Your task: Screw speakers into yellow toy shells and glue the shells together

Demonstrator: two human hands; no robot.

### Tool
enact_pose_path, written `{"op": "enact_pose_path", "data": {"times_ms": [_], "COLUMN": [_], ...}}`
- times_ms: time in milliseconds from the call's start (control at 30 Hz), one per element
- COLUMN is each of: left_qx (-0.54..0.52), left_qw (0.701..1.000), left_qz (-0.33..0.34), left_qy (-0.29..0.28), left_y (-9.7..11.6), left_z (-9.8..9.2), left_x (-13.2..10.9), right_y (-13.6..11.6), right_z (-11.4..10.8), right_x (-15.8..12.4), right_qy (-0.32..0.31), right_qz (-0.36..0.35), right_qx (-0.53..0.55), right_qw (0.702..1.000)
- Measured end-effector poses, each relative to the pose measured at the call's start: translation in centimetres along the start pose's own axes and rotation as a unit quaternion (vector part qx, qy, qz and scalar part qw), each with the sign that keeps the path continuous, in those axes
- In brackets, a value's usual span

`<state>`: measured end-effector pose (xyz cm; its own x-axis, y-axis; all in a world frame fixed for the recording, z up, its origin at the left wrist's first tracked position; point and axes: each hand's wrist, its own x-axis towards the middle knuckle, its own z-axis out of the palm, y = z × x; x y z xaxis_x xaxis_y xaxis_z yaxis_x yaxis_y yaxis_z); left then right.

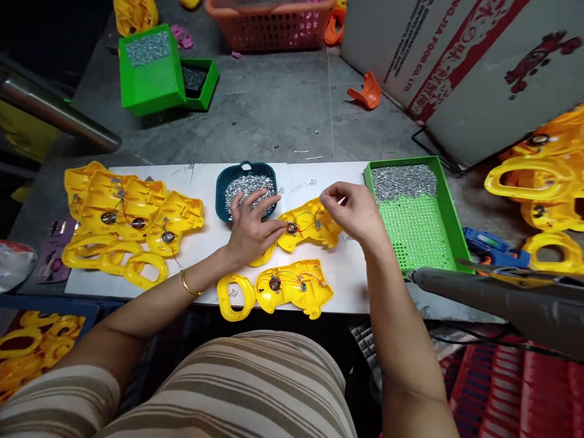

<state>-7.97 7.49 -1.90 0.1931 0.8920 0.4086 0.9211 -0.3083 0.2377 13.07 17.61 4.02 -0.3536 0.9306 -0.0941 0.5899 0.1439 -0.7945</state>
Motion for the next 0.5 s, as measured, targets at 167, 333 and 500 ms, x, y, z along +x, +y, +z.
{"op": "enact_pose_path", "data": {"times_ms": [167,333,500], "left_qx": [-0.052,-0.107,-0.159], "left_qw": [0.999,0.992,0.978], "left_qz": [-0.013,-0.049,-0.091], "left_qy": [-0.007,-0.044,-0.097], "left_y": [0.9,4.3,6.2], "left_z": [-0.2,1.0,1.9], "left_x": [1.6,5.4,7.2], "right_y": [3.6,4.6,4.9], "right_z": [0.1,1.0,1.2], "right_x": [-2.3,-3.2,-3.2], "right_qy": [0.078,0.092,0.093], "right_qz": [0.070,0.090,0.069], "right_qx": [0.217,0.294,0.311], "right_qw": [0.970,0.947,0.944]}}
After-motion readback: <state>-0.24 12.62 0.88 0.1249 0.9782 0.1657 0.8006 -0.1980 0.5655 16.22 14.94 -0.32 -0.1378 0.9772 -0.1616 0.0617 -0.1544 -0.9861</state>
